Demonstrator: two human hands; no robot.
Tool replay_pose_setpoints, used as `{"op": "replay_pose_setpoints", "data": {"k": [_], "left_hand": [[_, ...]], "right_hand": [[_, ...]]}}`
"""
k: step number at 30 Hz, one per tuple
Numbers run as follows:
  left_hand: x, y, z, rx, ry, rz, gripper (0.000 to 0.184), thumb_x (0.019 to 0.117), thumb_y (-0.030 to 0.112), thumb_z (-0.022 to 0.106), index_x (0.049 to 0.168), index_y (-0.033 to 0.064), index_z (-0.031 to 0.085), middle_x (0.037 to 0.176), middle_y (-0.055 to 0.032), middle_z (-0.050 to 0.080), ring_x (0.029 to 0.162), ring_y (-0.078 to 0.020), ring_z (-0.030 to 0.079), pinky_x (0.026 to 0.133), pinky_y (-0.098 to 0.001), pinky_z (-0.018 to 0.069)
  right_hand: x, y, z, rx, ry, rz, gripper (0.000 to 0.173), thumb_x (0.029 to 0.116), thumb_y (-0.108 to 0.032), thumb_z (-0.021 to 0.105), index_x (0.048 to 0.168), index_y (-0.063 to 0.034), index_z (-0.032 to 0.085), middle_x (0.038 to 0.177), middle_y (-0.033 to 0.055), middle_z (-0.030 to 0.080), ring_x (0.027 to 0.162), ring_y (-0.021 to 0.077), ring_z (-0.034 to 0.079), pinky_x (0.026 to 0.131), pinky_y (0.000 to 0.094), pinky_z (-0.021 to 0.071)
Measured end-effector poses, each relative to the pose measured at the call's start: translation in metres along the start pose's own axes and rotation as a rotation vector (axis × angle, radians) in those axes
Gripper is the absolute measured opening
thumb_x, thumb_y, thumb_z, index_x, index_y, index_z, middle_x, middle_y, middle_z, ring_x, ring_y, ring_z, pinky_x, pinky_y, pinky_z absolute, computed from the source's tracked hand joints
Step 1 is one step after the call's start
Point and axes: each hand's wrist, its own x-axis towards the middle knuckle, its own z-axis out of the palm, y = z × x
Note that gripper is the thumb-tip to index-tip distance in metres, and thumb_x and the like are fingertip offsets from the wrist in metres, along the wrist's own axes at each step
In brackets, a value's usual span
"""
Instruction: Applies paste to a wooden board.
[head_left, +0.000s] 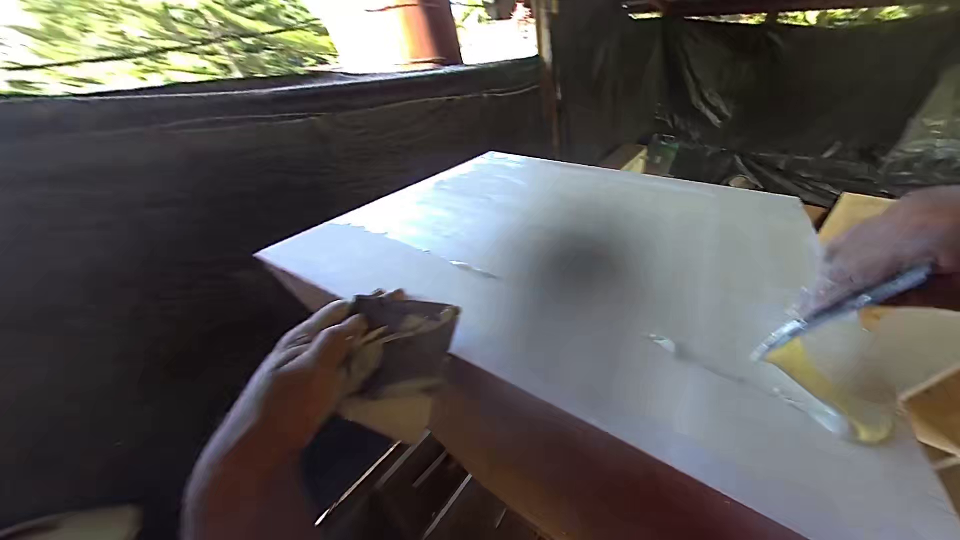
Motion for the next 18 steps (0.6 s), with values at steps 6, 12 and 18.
{"op": "replay_pose_setpoints", "data": {"k": [6,12,18], "left_hand": [[-0.002,-0.004,0.003,-0.134,0.011,0.003,0.036,0.1053,0.024,0.035,0.124,0.0150,0.065,0.105,0.0023,0.070,0.088,-0.0059,0.066,0.074,-0.0298,0.0569],[0.001,-0.021,0.003,-0.163,0.010,0.041,0.037,0.1032,0.028,0.042,0.119,0.0083,0.069,0.111,-0.0052,0.071,0.098,-0.0134,0.067,0.083,-0.0366,0.0568],[0.004,-0.029,-0.002,-0.166,-0.032,0.031,0.044,0.1059,0.032,0.037,0.134,0.0138,0.065,0.124,-0.0023,0.071,0.112,-0.0129,0.066,0.096,-0.0401,0.0544]], "right_hand": [[0.200,-0.040,-0.027,-0.062,0.037,-0.206,0.021,0.1010,-0.008,0.059,0.106,-0.0131,0.079,0.085,0.0002,0.073,0.077,0.0115,0.067,0.074,0.0372,0.0566],[0.384,-0.084,-0.028,-0.168,0.102,-0.290,0.016,0.1011,-0.011,0.060,0.095,-0.0089,0.075,0.083,0.0074,0.069,0.079,0.0240,0.067,0.075,0.0514,0.0538],[0.500,-0.122,-0.027,-0.249,0.119,-0.195,0.015,0.0991,-0.014,0.060,0.103,-0.0124,0.075,0.097,0.0119,0.072,0.096,0.0332,0.069,0.082,0.0626,0.0529]]}}
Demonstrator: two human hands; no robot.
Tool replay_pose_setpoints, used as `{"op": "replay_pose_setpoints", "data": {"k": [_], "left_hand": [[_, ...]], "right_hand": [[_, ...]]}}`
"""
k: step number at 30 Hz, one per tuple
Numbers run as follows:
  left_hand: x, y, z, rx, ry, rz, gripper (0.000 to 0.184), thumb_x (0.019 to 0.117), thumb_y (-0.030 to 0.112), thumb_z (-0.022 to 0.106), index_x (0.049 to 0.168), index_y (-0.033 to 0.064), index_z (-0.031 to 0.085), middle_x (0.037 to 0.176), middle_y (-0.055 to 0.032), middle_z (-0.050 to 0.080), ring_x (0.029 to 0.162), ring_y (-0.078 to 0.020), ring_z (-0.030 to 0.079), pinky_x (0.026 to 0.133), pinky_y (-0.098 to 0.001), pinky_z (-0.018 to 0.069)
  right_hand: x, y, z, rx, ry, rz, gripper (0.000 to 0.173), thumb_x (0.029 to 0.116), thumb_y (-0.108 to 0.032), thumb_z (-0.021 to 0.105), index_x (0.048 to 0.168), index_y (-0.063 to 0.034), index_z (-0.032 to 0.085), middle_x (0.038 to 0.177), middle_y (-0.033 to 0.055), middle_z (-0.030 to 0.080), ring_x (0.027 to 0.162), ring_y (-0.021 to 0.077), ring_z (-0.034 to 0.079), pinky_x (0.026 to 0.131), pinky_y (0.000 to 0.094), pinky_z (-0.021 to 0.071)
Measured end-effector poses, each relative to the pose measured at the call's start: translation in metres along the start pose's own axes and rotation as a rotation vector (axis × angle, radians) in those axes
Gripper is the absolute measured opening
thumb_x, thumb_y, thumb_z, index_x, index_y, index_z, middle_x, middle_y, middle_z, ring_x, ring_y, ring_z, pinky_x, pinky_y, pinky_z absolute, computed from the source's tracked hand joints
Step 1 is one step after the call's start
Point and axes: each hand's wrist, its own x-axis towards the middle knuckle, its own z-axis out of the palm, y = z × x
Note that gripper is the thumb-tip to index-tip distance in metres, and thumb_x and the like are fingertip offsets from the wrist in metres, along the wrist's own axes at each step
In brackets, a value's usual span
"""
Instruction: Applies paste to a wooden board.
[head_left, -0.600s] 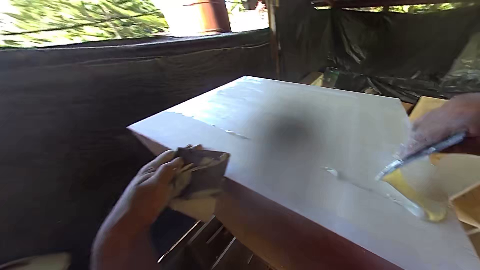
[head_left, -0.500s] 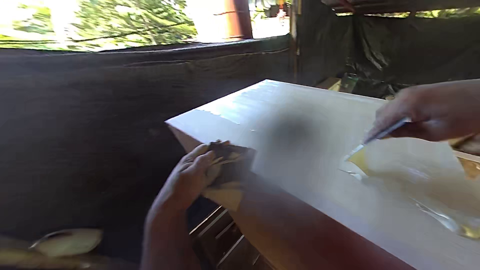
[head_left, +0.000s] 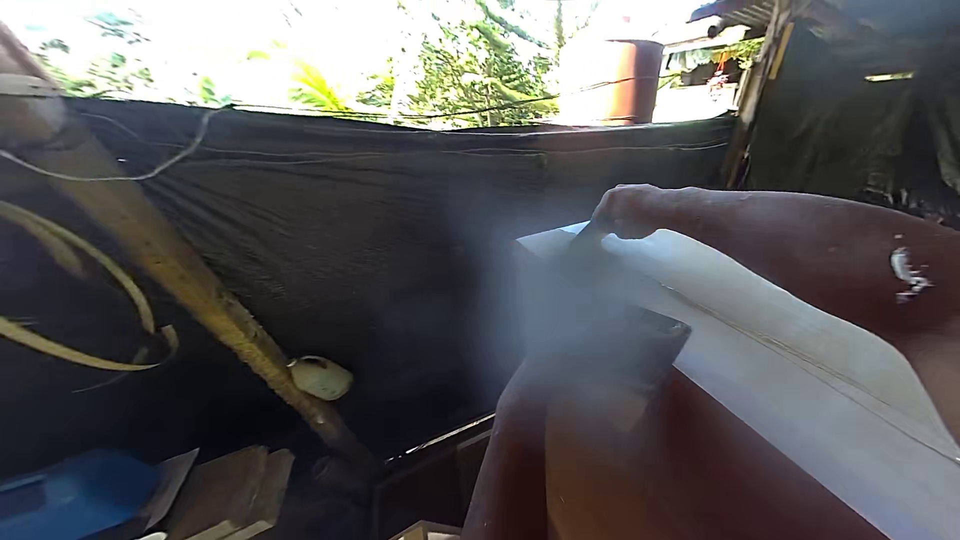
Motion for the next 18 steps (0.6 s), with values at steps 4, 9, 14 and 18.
{"op": "replay_pose_setpoints", "data": {"k": [4,9,14,18], "left_hand": [[0.000,0.005,-0.004,0.010,-0.025,-0.046,0.044,0.1057,0.035,0.038,0.136,0.0148,0.064,0.121,-0.0029,0.070,0.111,-0.0122,0.065,0.096,-0.0384,0.0533],[0.001,0.005,-0.007,0.058,-0.027,-0.084,0.045,0.1061,0.037,0.039,0.139,0.0181,0.062,0.118,-0.0032,0.070,0.108,-0.0108,0.065,0.094,-0.0381,0.0525],[0.003,-0.006,-0.009,0.084,-0.045,-0.013,0.046,0.1074,0.034,0.038,0.147,0.0196,0.055,0.128,-0.0007,0.068,0.114,-0.0081,0.063,0.099,-0.0357,0.0517],[0.004,-0.007,-0.010,0.071,-0.048,-0.021,0.046,0.1078,0.034,0.038,0.149,0.0209,0.054,0.134,0.0005,0.066,0.119,-0.0087,0.062,0.102,-0.0370,0.0512]], "right_hand": [[0.044,-0.008,0.007,-0.053,-0.010,0.051,0.017,0.0979,-0.015,0.061,0.108,-0.0147,0.075,0.104,0.0134,0.073,0.102,0.0361,0.069,0.083,0.0652,0.0519],[0.073,-0.001,0.020,-0.047,0.037,0.090,0.021,0.0965,-0.014,0.062,0.113,-0.0179,0.074,0.108,0.0128,0.073,0.107,0.0359,0.068,0.085,0.0650,0.0518],[0.091,0.011,0.039,0.012,0.080,0.053,0.026,0.0996,-0.018,0.059,0.121,-0.0225,0.073,0.114,0.0111,0.073,0.112,0.0336,0.067,0.093,0.0624,0.0510],[0.099,0.011,0.044,0.042,0.093,0.022,0.029,0.1001,-0.016,0.058,0.125,-0.0225,0.072,0.117,0.0122,0.073,0.115,0.0346,0.066,0.096,0.0619,0.0500]]}}
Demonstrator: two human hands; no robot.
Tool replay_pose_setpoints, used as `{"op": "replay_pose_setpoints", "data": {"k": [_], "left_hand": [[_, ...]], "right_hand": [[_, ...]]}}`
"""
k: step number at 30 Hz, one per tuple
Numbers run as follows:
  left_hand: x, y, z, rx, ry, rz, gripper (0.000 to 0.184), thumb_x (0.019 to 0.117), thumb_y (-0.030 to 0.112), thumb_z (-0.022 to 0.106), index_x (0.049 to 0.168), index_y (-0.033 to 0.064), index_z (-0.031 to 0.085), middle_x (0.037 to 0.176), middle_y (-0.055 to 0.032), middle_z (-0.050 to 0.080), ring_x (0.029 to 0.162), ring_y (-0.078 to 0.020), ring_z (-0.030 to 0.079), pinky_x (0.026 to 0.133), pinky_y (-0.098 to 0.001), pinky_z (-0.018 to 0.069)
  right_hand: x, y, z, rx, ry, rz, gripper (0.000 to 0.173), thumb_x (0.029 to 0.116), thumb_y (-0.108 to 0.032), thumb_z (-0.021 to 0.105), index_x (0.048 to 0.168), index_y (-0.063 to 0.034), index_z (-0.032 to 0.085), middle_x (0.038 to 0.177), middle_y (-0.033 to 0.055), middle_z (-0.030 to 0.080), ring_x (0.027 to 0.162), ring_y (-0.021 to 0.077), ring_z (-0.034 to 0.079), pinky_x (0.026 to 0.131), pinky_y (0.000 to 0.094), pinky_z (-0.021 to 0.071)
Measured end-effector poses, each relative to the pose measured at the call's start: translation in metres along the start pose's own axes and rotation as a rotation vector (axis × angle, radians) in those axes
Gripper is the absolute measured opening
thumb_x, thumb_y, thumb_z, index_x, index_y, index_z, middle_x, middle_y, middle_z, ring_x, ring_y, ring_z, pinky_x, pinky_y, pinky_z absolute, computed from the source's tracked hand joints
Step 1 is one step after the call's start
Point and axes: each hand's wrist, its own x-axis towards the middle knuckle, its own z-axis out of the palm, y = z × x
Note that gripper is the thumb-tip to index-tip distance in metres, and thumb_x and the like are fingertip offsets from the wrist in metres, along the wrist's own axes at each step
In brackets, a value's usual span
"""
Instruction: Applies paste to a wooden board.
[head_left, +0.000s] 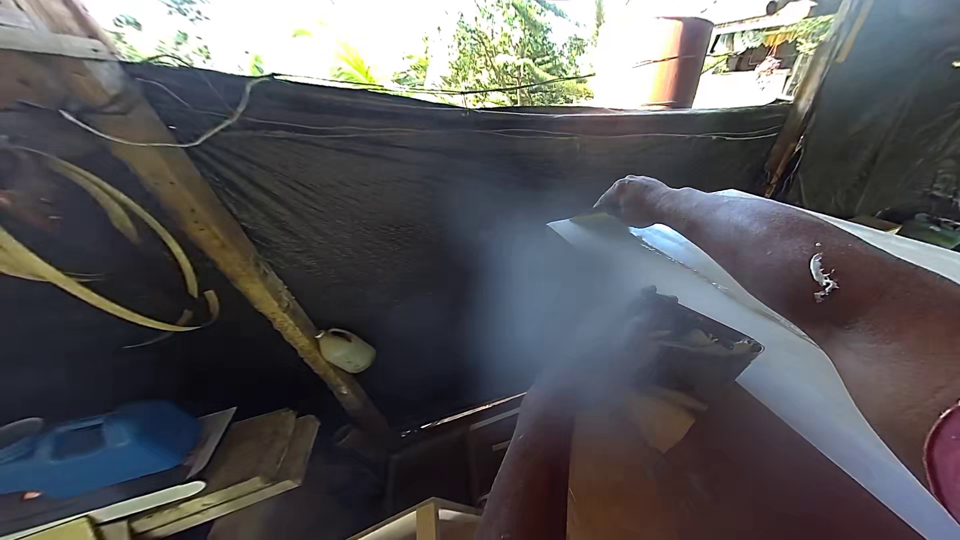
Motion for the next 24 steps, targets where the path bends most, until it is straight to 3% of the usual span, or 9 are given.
{"op": "replay_pose_setpoints", "data": {"k": [10,14,18,20,22,24], "left_hand": [[-0.003,0.002,0.005,0.013,0.007,-0.014,0.044,0.1071,0.034,0.039,0.147,0.0231,0.056,0.136,0.0031,0.064,0.119,-0.0081,0.062,0.101,-0.0374,0.0521],[-0.004,0.011,0.008,0.016,0.014,-0.033,0.044,0.1060,0.034,0.040,0.144,0.0221,0.059,0.128,-0.0003,0.068,0.114,-0.0110,0.064,0.096,-0.0393,0.0535],[-0.006,0.017,0.009,0.020,0.024,-0.049,0.044,0.1043,0.033,0.041,0.141,0.0220,0.061,0.128,0.0002,0.068,0.112,-0.0120,0.065,0.094,-0.0414,0.0537],[-0.006,0.015,0.010,0.012,0.029,-0.015,0.043,0.1042,0.030,0.041,0.141,0.0200,0.061,0.128,-0.0006,0.068,0.112,-0.0120,0.065,0.095,-0.0408,0.0535],[-0.006,0.014,0.009,0.034,0.026,-0.008,0.042,0.1055,0.029,0.040,0.141,0.0190,0.061,0.128,-0.0010,0.068,0.112,-0.0122,0.065,0.095,-0.0412,0.0543],[-0.006,0.014,0.008,0.057,0.050,-0.021,0.041,0.1042,0.028,0.041,0.138,0.0187,0.063,0.121,-0.0023,0.070,0.106,-0.0131,0.067,0.090,-0.0425,0.0557]], "right_hand": [[-0.002,-0.003,-0.006,-0.011,-0.032,0.011,0.036,0.0961,-0.011,0.063,0.129,-0.0221,0.071,0.121,0.0138,0.071,0.117,0.0363,0.066,0.098,0.0631,0.0494],[-0.004,-0.008,-0.010,-0.060,-0.050,0.032,0.040,0.0936,-0.009,0.065,0.131,-0.0216,0.069,0.123,0.0153,0.070,0.118,0.0386,0.064,0.097,0.0644,0.0490],[-0.009,-0.017,-0.027,-0.098,-0.090,0.056,0.033,0.0892,-0.005,0.068,0.122,-0.0098,0.070,0.116,0.0202,0.070,0.114,0.0417,0.065,0.091,0.0660,0.0492],[-0.017,-0.021,-0.042,-0.092,-0.144,0.063,0.029,0.0907,-0.005,0.068,0.119,-0.0018,0.067,0.112,0.0227,0.068,0.108,0.0413,0.065,0.088,0.0643,0.0495],[-0.029,-0.020,-0.052,-0.065,-0.183,0.048,0.021,0.0901,-0.003,0.068,0.110,0.0027,0.065,0.096,0.0193,0.066,0.091,0.0346,0.065,0.078,0.0574,0.0501],[-0.050,-0.018,-0.062,-0.065,-0.245,0.056,0.019,0.0911,-0.004,0.070,0.107,0.0036,0.065,0.091,0.0160,0.065,0.085,0.0292,0.064,0.076,0.0527,0.0504]]}}
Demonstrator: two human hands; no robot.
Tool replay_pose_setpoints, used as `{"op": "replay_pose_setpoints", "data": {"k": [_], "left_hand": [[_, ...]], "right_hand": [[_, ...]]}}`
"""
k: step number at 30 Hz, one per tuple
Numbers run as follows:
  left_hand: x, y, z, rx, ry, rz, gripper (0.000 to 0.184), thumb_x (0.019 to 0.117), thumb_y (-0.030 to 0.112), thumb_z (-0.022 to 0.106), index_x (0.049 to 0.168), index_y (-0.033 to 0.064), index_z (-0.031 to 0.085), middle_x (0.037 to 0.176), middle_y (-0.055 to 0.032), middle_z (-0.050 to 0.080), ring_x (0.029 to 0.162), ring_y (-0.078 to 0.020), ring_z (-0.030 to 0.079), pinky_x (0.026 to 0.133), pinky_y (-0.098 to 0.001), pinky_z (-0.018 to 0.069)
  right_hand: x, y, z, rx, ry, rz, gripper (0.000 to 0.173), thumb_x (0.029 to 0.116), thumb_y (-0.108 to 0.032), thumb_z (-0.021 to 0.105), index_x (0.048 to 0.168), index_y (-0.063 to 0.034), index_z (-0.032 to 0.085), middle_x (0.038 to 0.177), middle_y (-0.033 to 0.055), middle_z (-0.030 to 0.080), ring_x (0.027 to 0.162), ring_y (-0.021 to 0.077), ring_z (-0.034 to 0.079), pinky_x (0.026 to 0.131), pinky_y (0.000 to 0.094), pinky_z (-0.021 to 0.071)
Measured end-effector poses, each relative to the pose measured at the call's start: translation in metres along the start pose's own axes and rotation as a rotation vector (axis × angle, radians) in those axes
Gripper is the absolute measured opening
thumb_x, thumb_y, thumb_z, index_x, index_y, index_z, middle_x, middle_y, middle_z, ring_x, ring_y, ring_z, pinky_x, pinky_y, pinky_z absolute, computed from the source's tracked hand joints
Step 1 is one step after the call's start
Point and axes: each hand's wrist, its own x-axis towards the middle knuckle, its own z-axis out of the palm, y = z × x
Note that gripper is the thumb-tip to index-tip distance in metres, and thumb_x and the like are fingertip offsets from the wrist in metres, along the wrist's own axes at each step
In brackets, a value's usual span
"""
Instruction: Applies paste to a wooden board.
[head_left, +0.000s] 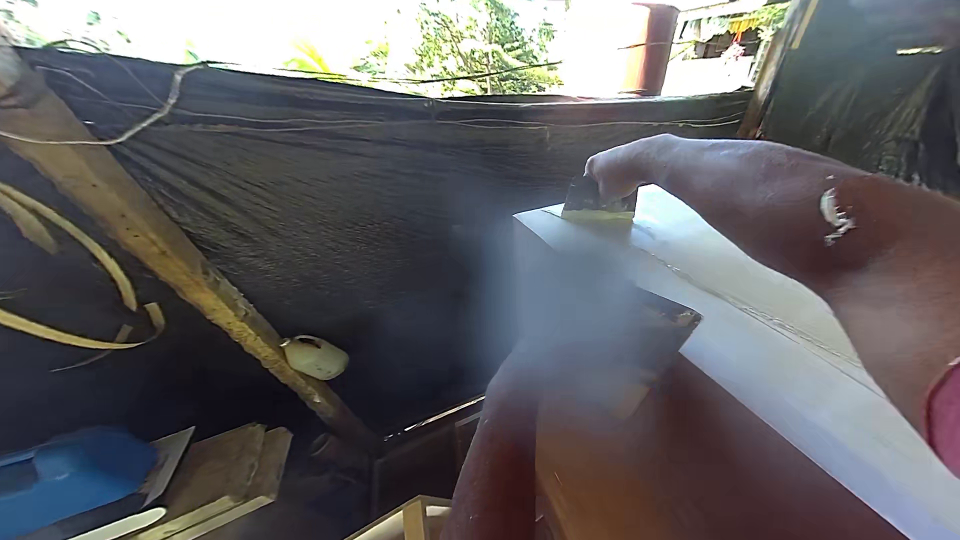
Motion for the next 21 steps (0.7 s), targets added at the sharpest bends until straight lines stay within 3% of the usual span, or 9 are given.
{"op": "replay_pose_setpoints", "data": {"k": [2,7,12,19,21], "left_hand": [[0.000,-0.001,0.000,-0.045,-0.021,0.042,0.041,0.1056,0.025,0.038,0.137,0.0143,0.061,0.121,-0.0039,0.069,0.104,-0.0129,0.067,0.087,-0.0383,0.0569],[0.004,-0.013,-0.002,-0.136,-0.050,0.082,0.041,0.1061,0.026,0.035,0.137,0.0177,0.060,0.121,-0.0009,0.068,0.099,-0.0113,0.067,0.080,-0.0351,0.0584],[0.007,-0.006,0.001,-0.092,-0.014,0.084,0.042,0.1064,0.028,0.032,0.133,0.0176,0.062,0.125,0.0025,0.068,0.110,-0.0098,0.066,0.090,-0.0363,0.0572],[0.011,-0.021,-0.002,-0.102,-0.012,0.154,0.038,0.1054,0.036,0.038,0.126,0.0188,0.065,0.126,0.0039,0.067,0.114,-0.0098,0.064,0.093,-0.0351,0.0562],[0.015,-0.032,-0.006,-0.097,-0.039,0.189,0.039,0.1058,0.036,0.037,0.128,0.0195,0.064,0.133,0.0036,0.066,0.122,-0.0108,0.062,0.100,-0.0360,0.0540]], "right_hand": [[-0.032,0.003,-0.002,0.005,-0.049,0.019,0.015,0.0915,-0.003,0.070,0.104,0.0028,0.065,0.090,0.0139,0.065,0.084,0.0258,0.064,0.076,0.0492,0.0505],[-0.126,0.022,0.012,0.117,-0.097,0.009,0.010,0.0909,-0.005,0.073,0.097,-0.0017,0.067,0.082,0.0079,0.065,0.075,0.0179,0.064,0.070,0.0407,0.0526],[-0.233,0.037,0.032,0.158,-0.097,-0.033,0.007,0.0907,-0.003,0.070,0.085,-0.0055,0.067,0.071,0.0038,0.062,0.064,0.0146,0.060,0.059,0.0373,0.0493],[-0.367,0.027,0.045,0.189,-0.194,0.163,0.013,0.0877,-0.001,0.070,0.082,-0.0131,0.069,0.066,-0.0028,0.059,0.056,0.0096,0.055,0.051,0.0319,0.0448],[-0.403,0.028,0.054,0.186,-0.193,0.158,0.013,0.0882,-0.005,0.070,0.081,-0.0161,0.069,0.063,-0.0053,0.057,0.055,0.0079,0.054,0.049,0.0310,0.0429]]}}
